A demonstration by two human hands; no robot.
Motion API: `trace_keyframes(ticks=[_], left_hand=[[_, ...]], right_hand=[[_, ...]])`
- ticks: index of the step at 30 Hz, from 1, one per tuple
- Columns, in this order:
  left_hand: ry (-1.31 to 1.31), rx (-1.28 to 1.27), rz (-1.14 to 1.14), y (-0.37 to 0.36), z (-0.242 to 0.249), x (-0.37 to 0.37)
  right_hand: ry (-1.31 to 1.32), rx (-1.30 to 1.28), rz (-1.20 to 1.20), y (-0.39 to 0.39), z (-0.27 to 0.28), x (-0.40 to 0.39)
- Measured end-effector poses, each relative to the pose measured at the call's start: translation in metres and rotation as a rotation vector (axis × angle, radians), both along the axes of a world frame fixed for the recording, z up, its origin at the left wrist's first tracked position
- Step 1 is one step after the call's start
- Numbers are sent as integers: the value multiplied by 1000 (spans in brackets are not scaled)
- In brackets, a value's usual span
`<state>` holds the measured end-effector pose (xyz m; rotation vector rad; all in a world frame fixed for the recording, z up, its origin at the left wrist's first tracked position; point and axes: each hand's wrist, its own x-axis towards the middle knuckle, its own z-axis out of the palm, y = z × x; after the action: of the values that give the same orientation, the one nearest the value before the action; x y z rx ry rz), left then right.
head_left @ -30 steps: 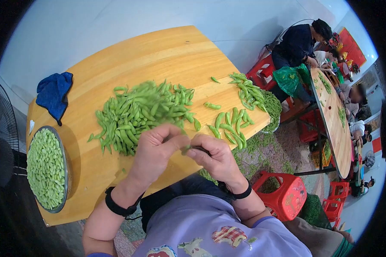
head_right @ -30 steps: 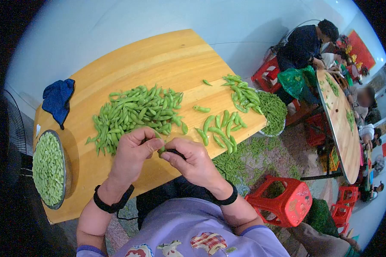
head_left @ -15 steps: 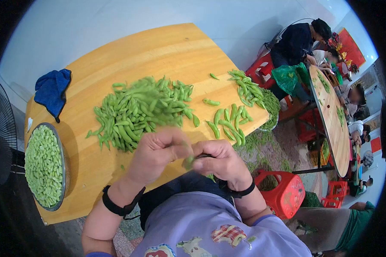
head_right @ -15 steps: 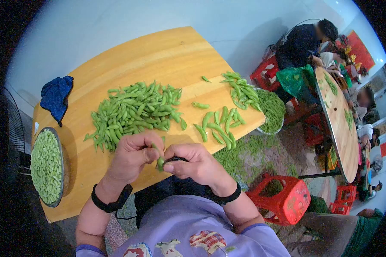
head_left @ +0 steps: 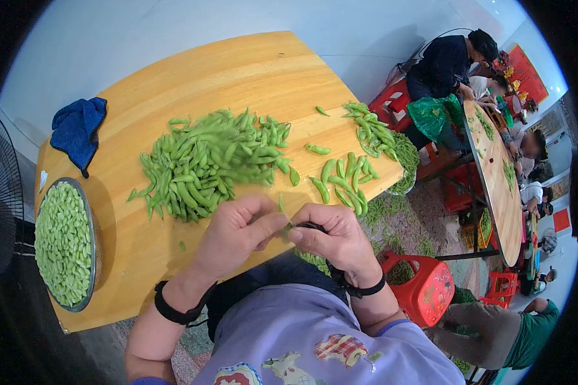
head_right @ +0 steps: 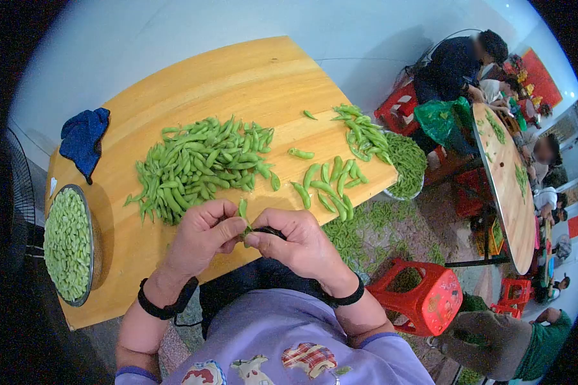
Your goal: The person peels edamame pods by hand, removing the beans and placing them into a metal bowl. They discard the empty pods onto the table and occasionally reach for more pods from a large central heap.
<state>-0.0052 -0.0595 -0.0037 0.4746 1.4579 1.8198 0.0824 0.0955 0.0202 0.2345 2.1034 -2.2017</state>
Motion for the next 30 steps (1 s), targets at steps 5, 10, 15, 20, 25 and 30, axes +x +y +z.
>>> trace_keyframes(ticks=[5, 10, 15, 20, 25, 30], left_hand=[[-2, -11, -143, -6, -2, -1], [-158, 99, -19, -10, 2, 5], [-64, 35, 41, -15, 4, 5], [-49, -160, 23, -19, 5, 19], [-406, 46, 99, -22, -4, 23], [-543, 315, -4, -23, -23, 32]], right_hand=[[66, 32, 19, -1, -5, 1], [272, 269, -75, -5, -17, -2], [255, 488, -24, -12, -9, -3], [273, 343, -120, -18, -22, -6], [512, 635, -132, -29, -17, -6], [523, 483, 24, -20, -14, -4]])
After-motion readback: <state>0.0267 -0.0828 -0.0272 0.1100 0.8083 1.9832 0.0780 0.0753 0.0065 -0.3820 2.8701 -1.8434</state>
